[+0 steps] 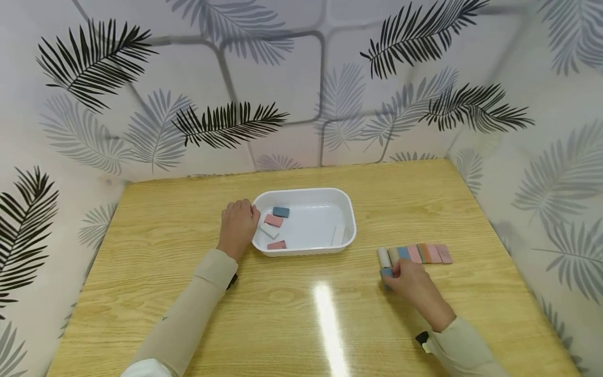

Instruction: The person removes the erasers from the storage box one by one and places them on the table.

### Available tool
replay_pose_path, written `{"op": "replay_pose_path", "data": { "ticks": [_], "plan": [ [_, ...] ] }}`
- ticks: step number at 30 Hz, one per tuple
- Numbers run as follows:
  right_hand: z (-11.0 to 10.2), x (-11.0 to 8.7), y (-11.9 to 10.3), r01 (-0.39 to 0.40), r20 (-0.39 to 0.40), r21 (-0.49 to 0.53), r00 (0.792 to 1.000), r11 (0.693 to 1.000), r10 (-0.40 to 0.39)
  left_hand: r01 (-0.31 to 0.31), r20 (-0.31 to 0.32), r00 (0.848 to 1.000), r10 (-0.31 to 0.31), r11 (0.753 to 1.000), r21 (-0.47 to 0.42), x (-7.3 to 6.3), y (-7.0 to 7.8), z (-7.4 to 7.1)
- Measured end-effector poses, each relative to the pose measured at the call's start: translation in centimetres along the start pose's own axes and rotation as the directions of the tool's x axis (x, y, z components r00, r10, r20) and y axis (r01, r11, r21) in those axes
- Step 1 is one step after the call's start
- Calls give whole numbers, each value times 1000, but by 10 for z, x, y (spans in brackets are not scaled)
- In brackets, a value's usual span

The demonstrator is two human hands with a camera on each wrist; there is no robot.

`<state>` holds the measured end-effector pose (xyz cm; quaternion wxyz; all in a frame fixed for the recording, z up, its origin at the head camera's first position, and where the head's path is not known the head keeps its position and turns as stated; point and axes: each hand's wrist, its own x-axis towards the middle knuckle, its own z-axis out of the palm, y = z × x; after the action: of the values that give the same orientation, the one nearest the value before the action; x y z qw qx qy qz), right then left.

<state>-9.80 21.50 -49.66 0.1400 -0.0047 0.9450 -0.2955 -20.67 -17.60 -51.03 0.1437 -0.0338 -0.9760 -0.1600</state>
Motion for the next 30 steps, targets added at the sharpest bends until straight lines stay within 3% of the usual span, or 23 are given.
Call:
{"op": "replay_pose_path", "data": {
  "ticks": [7, 16, 19, 23, 30],
  "plan": [
    [2, 3, -5, 6, -4, -17, 1000, 1000, -6, 23, 27, 999, -22, 1000, -12, 0, -2, -4],
    [-19, 9, -34, 186, -15, -80, 982, 979, -188, 21, 22, 1000, -21, 1000, -10, -1, -4, -2],
    [-27, 17, -53, 286, -32, -85, 957, 954, -290, 24, 24, 999, -24, 1000, -2, -2, -3, -3],
    [-29, 30, -82, 395, 10, -34, 919, 918, -395, 26, 32, 999, -26, 1000, 2, -2, -2, -3],
    [-12, 63, -123, 547, 111, 0, 832, 837, -544, 6, 16, 1000, -7, 1000, 8, -1, -1, 0]
  ]
}}
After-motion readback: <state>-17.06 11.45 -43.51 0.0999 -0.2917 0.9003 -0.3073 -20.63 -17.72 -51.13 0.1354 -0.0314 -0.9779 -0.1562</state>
